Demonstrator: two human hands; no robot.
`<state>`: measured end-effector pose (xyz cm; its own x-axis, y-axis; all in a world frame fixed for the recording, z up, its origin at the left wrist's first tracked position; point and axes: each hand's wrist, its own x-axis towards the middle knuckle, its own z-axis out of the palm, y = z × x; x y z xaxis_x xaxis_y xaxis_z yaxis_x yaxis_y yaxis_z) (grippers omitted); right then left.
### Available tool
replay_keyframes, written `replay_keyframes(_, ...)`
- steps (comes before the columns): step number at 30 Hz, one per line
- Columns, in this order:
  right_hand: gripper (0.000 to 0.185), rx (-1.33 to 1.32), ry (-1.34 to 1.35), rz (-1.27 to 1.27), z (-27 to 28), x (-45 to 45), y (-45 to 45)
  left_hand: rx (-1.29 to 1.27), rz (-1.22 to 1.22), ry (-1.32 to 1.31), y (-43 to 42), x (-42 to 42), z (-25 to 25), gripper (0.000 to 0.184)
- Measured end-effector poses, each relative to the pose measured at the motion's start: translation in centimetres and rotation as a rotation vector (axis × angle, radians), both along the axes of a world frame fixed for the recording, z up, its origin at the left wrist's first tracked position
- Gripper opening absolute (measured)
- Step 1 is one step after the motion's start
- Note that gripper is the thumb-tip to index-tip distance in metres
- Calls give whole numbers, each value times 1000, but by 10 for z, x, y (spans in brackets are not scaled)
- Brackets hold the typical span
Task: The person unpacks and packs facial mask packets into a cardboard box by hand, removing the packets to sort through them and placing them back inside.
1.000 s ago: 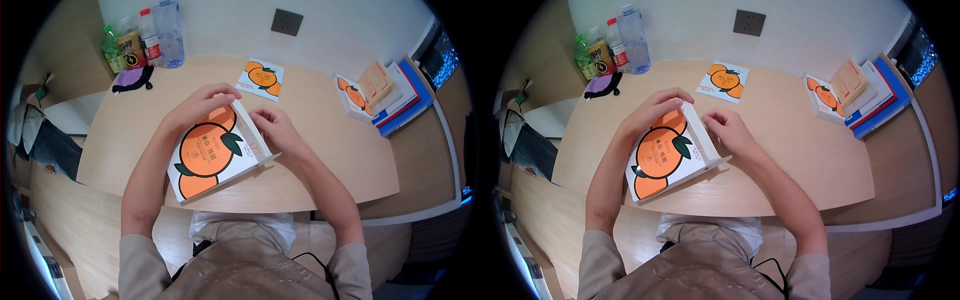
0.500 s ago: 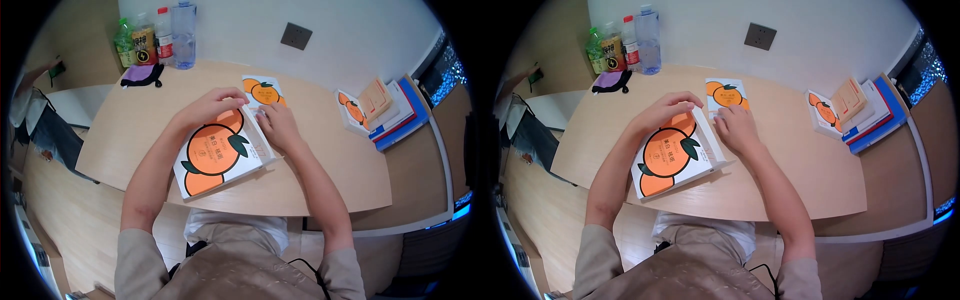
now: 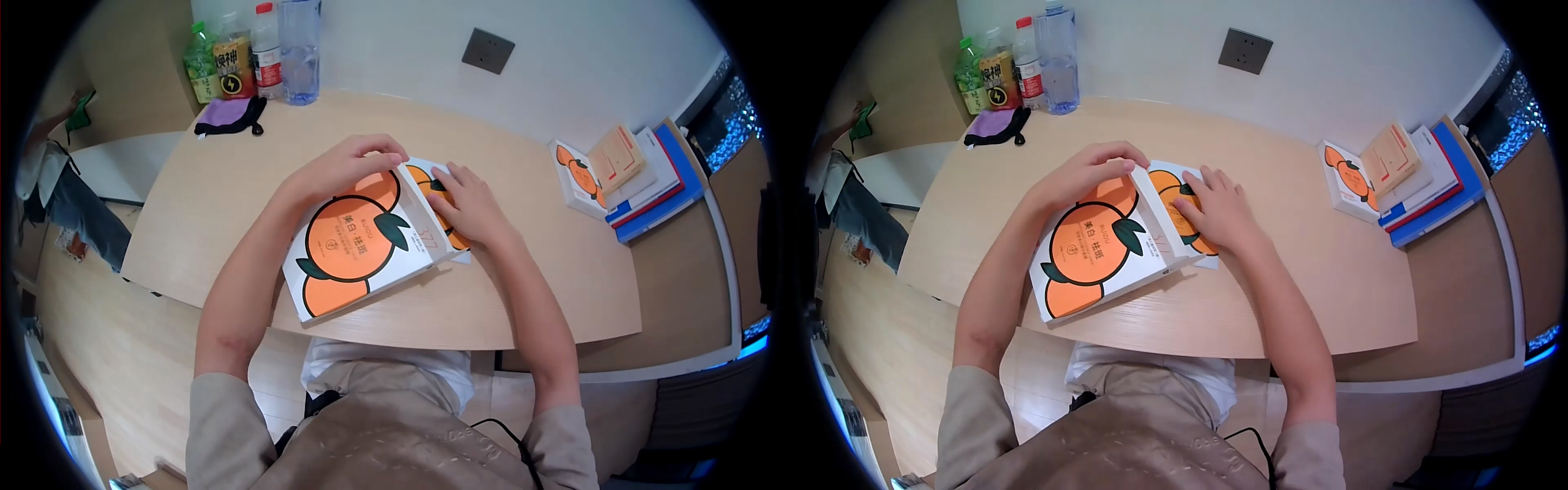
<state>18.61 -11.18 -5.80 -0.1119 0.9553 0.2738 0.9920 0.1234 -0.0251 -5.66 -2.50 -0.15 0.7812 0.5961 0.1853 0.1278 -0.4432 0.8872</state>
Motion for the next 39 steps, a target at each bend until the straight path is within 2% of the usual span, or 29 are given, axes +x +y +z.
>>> replay_keyframes(1, 58, 1, 3, 3, 6, -2, -1, 1, 3, 3, 0, -1, 0, 31)
replay_keyframes(3, 60, -224, 142, -91, 26, -5, -7, -7, 1, 18, 1, 0, -2, 31)
replay_keyframes(10, 65, -273, 158, -264, 50, -9, -19, 48, 1, 12, 3, 2, -4, 37)
replay_keyframes(12, 67, -445, 345, -380, 50, 6, -14, 21, 6, 40, 1, 1, -1, 30)
replay_keyframes(16, 60, -453, 528, -380, 50, 27, -15, 25, 14, 40, 0, 2, -1, 30)
replay_keyframes(18, 50, -430, 926, -272, 58, 32, -19, -17, 11, 26, -2, 1, 2, 30)
replay_keyframes(19, 50, -427, 929, -274, 53, 41, -16, -15, 8, 28, -3, 1, 3, 30)
replay_keyframes(22, 40, -89, 1411, -140, 46, 57, -11, -50, 5, 19, -4, 1, 3, 30)
replay_keyframes(23, 40, -91, 1410, -140, 48, 58, -12, -54, 11, 14, -4, 1, 2, 30)
replay_keyframes(25, 35, -5, 1610, -179, 53, 57, -13, -61, 23, 7, -4, 0, 1, 30)
replay_keyframes(30, 33, -173, 1668, -94, 47, 42, -11, -47, 30, 31, 0, 1, -1, 31)
replay_keyframes(32, 33, -260, 1577, -137, 52, 24, -18, -52, 60, 30, -3, -1, 3, 30)
replay_keyframes(39, 32, -369, 1585, -95, 54, 30, -19, -101, 98, -14, 2, -2, -1, 28)
